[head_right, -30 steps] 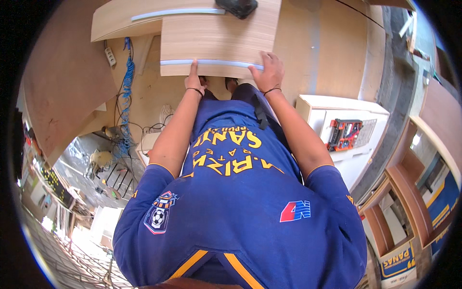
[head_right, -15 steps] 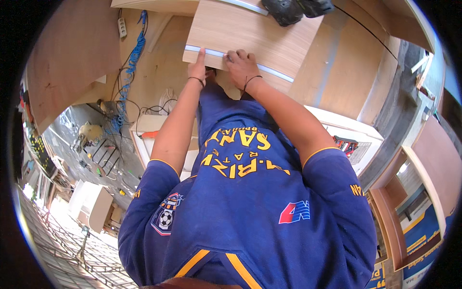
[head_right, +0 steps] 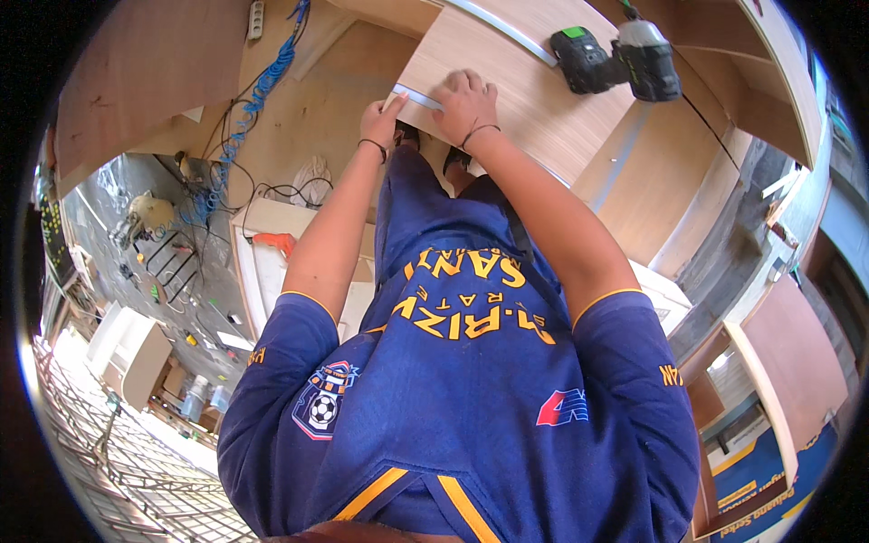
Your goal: The person aligns a white strip against the edge of a wooden cabinet, marks a position with a pencil, and uses an angle grinder to cut the strip while sitting on the floor.
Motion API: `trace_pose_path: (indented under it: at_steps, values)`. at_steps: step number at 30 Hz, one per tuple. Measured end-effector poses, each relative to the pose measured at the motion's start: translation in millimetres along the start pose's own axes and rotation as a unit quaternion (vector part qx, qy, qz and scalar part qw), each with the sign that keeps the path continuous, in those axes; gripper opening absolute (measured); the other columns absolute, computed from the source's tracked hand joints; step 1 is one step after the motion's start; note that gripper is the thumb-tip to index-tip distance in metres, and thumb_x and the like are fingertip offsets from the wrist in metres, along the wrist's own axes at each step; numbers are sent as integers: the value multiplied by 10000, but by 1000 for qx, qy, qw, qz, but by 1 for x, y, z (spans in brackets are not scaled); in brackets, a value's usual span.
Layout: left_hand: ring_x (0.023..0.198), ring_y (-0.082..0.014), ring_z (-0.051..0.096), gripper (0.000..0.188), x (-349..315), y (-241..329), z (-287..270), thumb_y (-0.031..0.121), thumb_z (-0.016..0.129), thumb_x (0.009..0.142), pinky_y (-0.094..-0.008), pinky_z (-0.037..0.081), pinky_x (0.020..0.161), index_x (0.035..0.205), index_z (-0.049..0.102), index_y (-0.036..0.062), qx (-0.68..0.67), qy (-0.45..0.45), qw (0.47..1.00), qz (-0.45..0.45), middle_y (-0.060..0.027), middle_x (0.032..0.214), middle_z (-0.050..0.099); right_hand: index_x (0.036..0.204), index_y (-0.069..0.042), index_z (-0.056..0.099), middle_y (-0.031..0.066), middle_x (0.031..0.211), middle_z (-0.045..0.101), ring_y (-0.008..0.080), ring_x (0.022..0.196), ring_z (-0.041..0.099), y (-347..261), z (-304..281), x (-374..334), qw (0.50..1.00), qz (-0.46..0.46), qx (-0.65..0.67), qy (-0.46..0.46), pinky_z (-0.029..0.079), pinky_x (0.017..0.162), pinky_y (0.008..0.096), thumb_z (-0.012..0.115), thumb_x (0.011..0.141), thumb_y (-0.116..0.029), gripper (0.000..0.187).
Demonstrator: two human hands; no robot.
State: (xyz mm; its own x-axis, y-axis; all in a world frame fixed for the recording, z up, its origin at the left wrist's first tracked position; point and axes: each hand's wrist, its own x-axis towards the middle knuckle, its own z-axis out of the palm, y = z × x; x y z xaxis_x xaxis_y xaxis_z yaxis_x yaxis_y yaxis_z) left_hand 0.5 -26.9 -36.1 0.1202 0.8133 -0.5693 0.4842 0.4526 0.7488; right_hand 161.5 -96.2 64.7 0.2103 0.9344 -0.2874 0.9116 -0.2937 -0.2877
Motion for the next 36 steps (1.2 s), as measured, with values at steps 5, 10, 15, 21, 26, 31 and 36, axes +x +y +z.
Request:
trace_pose_path:
  at_steps: [5, 10, 15, 21, 26, 31, 36]
  values:
    - [699, -164, 589, 603, -2, 16, -9, 564, 628, 729, -303, 457, 654, 868, 636, -23, 103, -99, 990, 18, -94, 759, 628, 1282, -296, 464, 93, 1409, 282, 325, 1335, 202, -21, 0, 38, 997, 59, -36, -15, 294, 934, 615, 665, 748, -341, 572]
    - [911, -352, 606, 695, 4, 19, -17, 596, 589, 718, -379, 465, 789, 935, 611, -64, 159, -163, 974, -6, -262, 928, 620, 1275, -349, 459, 68, 1420, 283, 334, 1331, 220, -28, -7, 44, 995, 86, -30, -49, 339, 935, 589, 689, 716, -344, 604]
    - [978, -375, 580, 698, 5, 33, -19, 577, 561, 739, -401, 450, 838, 987, 596, -74, 188, -203, 961, 1, -282, 996, 600, 1306, -320, 428, 101, 1428, 270, 360, 1328, 218, -28, -10, 45, 993, 95, -43, -53, 351, 932, 595, 699, 709, -367, 658]
    - [915, -390, 580, 654, 4, 22, -12, 578, 524, 773, -425, 448, 795, 900, 594, -60, 207, -164, 964, 39, -278, 924, 598, 1335, -299, 399, 124, 1456, 227, 388, 1333, 201, -33, -8, 50, 989, 104, -80, -69, 363, 940, 592, 718, 688, -395, 728]
    - [869, -406, 587, 650, 8, 21, -16, 584, 502, 796, -443, 452, 768, 851, 599, -57, 202, -179, 961, 61, -277, 853, 609, 1335, -322, 405, 138, 1469, 196, 400, 1335, 192, -31, -11, 52, 990, 114, -40, -74, 381, 960, 530, 722, 674, -423, 740]
    - [919, -398, 578, 609, -1, 41, -18, 549, 454, 840, -452, 446, 793, 867, 594, -43, 249, -201, 947, 16, -262, 911, 604, 1341, -355, 389, 171, 1472, 171, 428, 1324, 199, -33, -12, 54, 986, 134, -50, -88, 387, 956, 528, 737, 660, -412, 766]
    - [1033, -379, 541, 611, -7, 42, -14, 552, 398, 848, -478, 427, 848, 987, 567, -19, 307, -189, 933, 15, -232, 1075, 561, 1346, -365, 374, 184, 1472, 162, 462, 1315, 189, -36, -13, 57, 981, 153, -59, -108, 383, 955, 536, 731, 666, -426, 771]
